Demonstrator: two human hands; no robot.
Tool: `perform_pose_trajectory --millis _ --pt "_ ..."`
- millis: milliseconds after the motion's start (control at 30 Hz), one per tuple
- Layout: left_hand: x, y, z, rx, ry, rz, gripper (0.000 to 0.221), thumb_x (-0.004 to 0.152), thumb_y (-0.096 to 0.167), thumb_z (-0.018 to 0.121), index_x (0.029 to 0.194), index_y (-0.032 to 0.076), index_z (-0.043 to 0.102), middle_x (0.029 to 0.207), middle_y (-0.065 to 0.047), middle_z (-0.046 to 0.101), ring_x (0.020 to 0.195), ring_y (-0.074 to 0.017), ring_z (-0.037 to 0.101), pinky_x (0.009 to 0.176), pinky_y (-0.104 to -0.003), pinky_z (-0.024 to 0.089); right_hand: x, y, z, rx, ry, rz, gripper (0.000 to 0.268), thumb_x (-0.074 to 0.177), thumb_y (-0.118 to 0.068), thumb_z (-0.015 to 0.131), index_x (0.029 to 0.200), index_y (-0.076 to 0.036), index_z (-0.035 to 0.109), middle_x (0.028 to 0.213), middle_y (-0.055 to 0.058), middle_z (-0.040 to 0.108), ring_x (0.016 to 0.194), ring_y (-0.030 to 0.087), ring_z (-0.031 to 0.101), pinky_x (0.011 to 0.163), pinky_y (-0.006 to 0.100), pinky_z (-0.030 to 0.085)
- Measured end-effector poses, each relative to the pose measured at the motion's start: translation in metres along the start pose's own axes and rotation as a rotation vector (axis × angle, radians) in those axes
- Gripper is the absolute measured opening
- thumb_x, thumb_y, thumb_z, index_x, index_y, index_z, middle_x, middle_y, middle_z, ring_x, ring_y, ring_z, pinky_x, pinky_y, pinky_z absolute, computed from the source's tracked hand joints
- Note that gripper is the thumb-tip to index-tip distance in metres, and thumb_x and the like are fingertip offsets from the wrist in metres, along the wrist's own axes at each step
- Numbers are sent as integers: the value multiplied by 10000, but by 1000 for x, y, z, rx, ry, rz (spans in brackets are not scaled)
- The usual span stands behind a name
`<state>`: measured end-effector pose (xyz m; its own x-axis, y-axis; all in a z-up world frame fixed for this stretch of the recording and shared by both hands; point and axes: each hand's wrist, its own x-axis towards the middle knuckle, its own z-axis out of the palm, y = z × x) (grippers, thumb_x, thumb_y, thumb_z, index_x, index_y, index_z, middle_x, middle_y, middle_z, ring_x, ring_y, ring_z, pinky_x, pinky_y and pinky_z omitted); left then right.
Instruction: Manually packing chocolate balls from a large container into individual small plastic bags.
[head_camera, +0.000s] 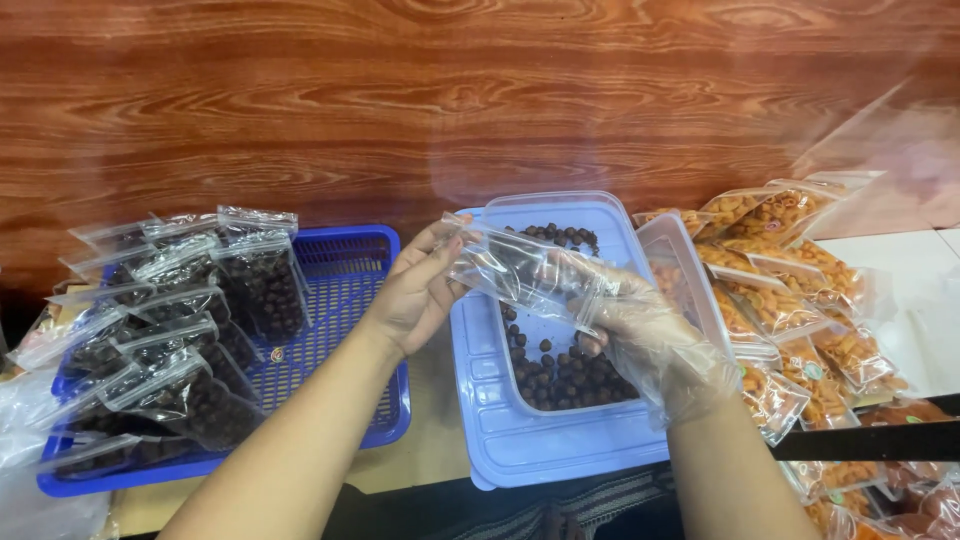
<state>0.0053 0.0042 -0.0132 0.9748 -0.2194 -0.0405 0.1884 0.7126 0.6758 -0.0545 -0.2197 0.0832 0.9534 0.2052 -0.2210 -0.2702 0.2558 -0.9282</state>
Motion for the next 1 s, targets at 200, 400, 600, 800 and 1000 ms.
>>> perform_pose_trajectory --millis 200,400,600,800,1000 --pt "-20 36 42 447 267 64 706 851 64 718 1490 19 421 1199 -64 538 982 -108 565 740 -165 514 -7 -5 13 -201 154 -51 395 827 -12 756 1221 -44 743 1088 142 723 573 106 554 411 225 496" --pt "-34 26 52 1675 -268 811 779 703 476 796 1408 244 559 1367 -18 551 1314 -271 469 1111 -478 287 11 16 18 -452 91 -146 306 827 -148 835 1132 -146 807 1144 104 768 804 169 698 570 274 583" --pt "-38 23 72 1690 -542 513 1026 578 508 907 1453 148 509 1362 -111 596 1343 -319 476 1182 -578 166 20 45 7 -515 -25 -203 226 842 -41 789 1063 -78 820 959 112 777 757 157 634 559 345 568" --pt "-24 15 60 1637 -404 501 859 631 554 875 1367 201 607 1189 -39 688 1178 -264 613 1083 -486 396 25 29 -10 -574 -129 -282 247 846 24 755 1046 -100 830 857 83 749 729 141 648 584 293 577" --pt "-20 26 50 1603 -215 467 700 713 495 846 1319 210 643 1169 -70 705 1141 -313 653 1008 -489 472 31 16 -31 -648 99 -75 539 874 -6 668 1379 -189 633 1207 163 739 1010 204 683 739 283 601"
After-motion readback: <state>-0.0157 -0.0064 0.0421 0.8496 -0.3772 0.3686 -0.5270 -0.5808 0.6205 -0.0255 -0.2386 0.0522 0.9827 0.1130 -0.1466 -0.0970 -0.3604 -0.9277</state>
